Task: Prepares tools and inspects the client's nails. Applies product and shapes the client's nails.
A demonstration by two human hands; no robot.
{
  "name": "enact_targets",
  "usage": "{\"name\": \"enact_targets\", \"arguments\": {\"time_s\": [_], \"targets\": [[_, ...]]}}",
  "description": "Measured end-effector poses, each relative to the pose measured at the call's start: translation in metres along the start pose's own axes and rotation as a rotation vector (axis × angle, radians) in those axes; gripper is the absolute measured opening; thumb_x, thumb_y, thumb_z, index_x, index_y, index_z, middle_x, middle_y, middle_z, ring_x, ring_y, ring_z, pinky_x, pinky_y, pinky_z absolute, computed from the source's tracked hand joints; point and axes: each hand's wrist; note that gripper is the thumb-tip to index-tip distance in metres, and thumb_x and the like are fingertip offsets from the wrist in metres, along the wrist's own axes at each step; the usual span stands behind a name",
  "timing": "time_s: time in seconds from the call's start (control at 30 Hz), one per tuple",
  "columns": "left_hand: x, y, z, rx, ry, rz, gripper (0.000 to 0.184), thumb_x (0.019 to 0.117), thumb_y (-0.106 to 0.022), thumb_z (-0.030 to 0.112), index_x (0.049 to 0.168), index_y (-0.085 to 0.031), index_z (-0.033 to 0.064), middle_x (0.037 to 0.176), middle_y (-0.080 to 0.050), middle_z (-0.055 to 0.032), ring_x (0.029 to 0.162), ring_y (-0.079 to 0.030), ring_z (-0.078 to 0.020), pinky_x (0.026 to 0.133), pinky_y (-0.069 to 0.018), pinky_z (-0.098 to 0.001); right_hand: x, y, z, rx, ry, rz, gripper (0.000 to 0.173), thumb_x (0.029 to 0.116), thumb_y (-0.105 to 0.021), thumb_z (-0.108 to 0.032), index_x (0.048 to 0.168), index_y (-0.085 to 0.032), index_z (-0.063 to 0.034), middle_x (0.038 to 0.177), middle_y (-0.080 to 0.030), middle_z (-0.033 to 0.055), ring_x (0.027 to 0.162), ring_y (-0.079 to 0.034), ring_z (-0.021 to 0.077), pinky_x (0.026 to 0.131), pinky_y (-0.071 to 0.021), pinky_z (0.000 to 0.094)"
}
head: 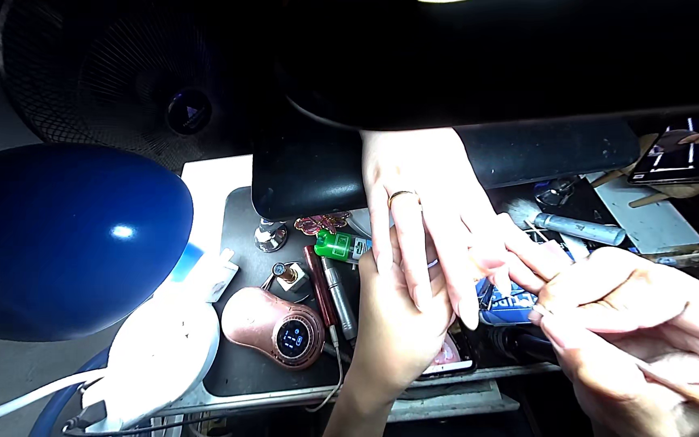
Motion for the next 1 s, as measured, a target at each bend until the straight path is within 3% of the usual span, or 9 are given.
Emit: {"name": "enact_targets", "arguments": {"time_s": [0.2,0.63,0.8,1.0], "targets": [[0.0007,-0.0015,0.0003,-0.016,-0.003,0.000,0.021,0.0892,-0.069,-0.008,0.107,-0.062,0.0009,0.088,-0.069,-0.0030,0.084,-0.069,-0.0080,0.082,-0.0600,-0.0266,0.0019,0.0028,0.0018,0.029,0.007,-0.019,0.007,0.0882,-0.077,-0.018,0.092,-0.071,-0.0163,0.095,-0.075,-0.0048,0.099,-0.075,0.0167,0.096,-0.0639,0.0368],[0.0007,-0.0020,0.0012,-0.039,0.012,-0.004,0.021,0.0900,-0.068,-0.009,0.107,-0.061,0.0010,0.090,-0.069,-0.0036,0.085,-0.069,-0.0087,0.083,-0.0599,-0.0273,0.0025,0.0039,0.0041,0.035,0.011,0.000,0.007,0.0879,-0.076,-0.017,0.091,-0.071,-0.0163,0.093,-0.075,-0.0056,0.095,-0.076,0.0151,0.094,-0.0646,0.0368],[-0.0011,-0.0005,0.0003,-0.043,0.017,-0.008,0.030,0.0898,-0.066,-0.011,0.116,-0.058,0.0004,0.097,-0.068,-0.0027,0.092,-0.069,-0.0086,0.088,-0.0595,-0.0283,0.0022,0.0041,0.0042,0.049,0.011,-0.003,0.007,0.0890,-0.076,-0.018,0.093,-0.070,-0.0168,0.095,-0.075,-0.0045,0.097,-0.076,0.0171,0.095,-0.0645,0.0389],[-0.0007,-0.0014,0.0009,-0.024,0.016,0.004,0.026,0.0893,-0.067,-0.011,0.111,-0.059,0.0001,0.092,-0.068,-0.0030,0.088,-0.069,-0.0082,0.085,-0.0597,-0.0273,0.0026,0.0047,0.0059,0.073,0.016,0.001,0.007,0.0885,-0.076,-0.017,0.093,-0.070,-0.0167,0.093,-0.074,-0.0045,0.096,-0.076,0.0171,0.094,-0.0649,0.0389]]}}
Point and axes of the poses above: each hand's wrist, its own x-axis towards the middle knuckle, its own y-axis out of the back of the hand, z = x × y
